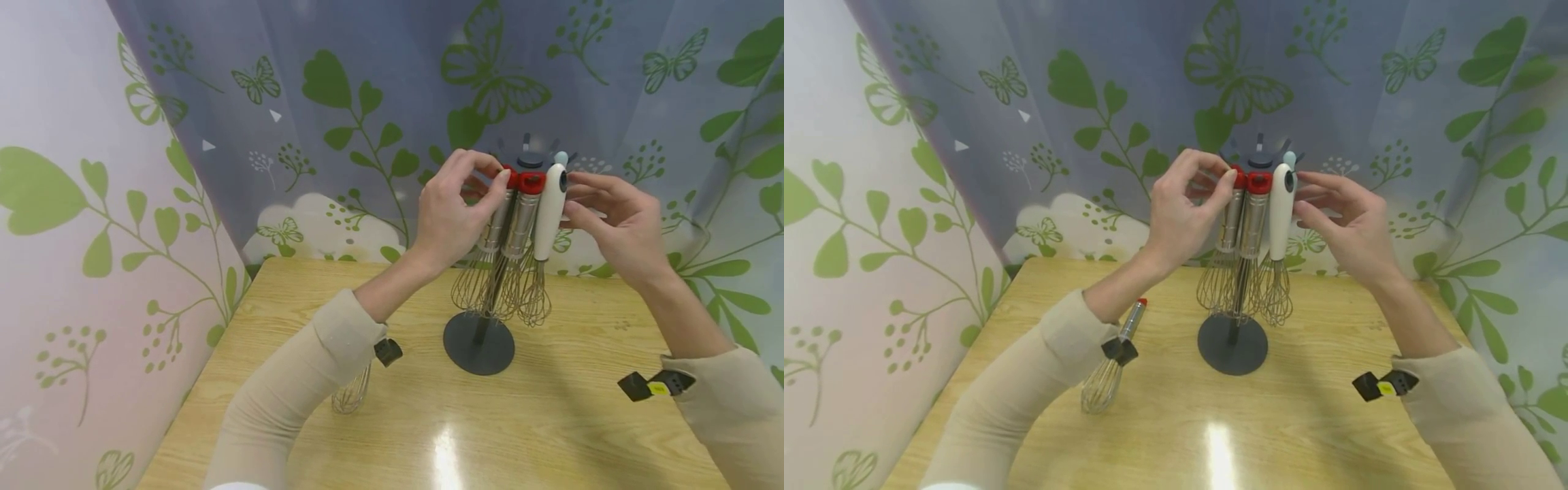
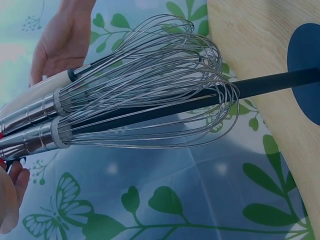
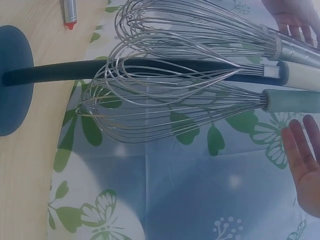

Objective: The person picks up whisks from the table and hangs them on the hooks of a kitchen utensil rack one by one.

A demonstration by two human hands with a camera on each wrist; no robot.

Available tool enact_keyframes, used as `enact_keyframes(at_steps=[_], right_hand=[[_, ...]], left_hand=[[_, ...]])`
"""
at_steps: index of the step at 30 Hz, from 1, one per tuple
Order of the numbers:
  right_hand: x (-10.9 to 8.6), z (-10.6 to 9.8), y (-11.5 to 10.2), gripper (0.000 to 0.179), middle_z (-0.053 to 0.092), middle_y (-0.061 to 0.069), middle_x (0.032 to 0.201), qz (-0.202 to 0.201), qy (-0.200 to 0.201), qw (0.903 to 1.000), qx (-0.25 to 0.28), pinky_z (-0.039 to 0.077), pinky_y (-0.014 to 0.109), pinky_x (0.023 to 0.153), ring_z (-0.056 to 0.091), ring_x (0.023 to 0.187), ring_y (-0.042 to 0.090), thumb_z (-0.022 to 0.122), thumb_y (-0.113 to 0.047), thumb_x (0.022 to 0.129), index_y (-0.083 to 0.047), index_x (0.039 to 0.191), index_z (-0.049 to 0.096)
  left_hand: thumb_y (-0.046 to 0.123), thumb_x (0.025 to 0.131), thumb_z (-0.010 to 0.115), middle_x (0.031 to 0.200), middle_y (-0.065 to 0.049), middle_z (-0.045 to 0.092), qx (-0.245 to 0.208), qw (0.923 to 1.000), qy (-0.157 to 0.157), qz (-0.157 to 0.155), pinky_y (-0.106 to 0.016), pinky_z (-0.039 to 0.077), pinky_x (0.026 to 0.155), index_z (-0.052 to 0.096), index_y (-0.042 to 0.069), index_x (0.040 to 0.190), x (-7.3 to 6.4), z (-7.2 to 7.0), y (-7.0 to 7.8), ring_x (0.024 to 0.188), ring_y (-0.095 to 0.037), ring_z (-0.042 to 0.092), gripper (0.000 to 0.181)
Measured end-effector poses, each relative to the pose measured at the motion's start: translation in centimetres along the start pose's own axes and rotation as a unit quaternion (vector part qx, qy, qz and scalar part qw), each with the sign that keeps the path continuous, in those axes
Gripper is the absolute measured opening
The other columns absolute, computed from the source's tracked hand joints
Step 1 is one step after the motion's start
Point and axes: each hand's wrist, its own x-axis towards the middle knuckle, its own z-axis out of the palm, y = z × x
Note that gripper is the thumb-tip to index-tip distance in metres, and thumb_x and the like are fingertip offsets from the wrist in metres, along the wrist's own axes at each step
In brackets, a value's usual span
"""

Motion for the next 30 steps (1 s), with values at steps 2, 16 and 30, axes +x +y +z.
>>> enact_keyframes(at_steps=[2, 16, 30], right_hand=[[0.1, 0.0, -0.2, 0.038, 0.078, 0.006, 0.108, -0.006, 0.003, 1.0000, 0.007, 0.066, 0.023, 0.080, 0.076, 0.096, 0.013, 0.058, 0.022, 0.094, 0.011, 0.129, 0.067], [0.4, 1.3, -2.6, 0.025, 0.080, -0.009, 0.108, -0.096, 0.055, 0.9760, -0.188, 0.059, 0.011, 0.074, 0.075, 0.095, 0.004, 0.070, 0.013, 0.091, 0.015, 0.115, 0.072], [1.1, 2.9, -4.1, 0.018, 0.075, -0.023, 0.100, -0.156, 0.093, 0.9444, -0.274, 0.058, 0.011, 0.081, 0.072, 0.091, -0.003, 0.079, 0.007, 0.086, 0.013, 0.102, 0.076]], left_hand=[[0.011, 0.102, 0.067, 0.105, -0.014, 0.069, 0.000, 1.0000, 0.000, 0.001, -0.008, 0.056, 0.076, 0.069, 0.000, 0.107, 0.0, 0.0, 0.0, 0.083, -0.021, 0.073, 0.013], [0.012, 0.102, 0.067, 0.105, -0.014, 0.069, 0.001, 1.0000, 0.004, 0.006, -0.009, 0.057, 0.076, 0.069, 0.000, 0.108, 0.1, 0.0, -0.1, 0.082, -0.021, 0.074, 0.013], [0.012, 0.102, 0.067, 0.106, -0.014, 0.069, -0.001, 1.0000, 0.003, 0.003, -0.012, 0.059, 0.076, 0.069, 0.000, 0.108, 0.1, 0.0, 0.0, 0.083, -0.021, 0.074, 0.014]])
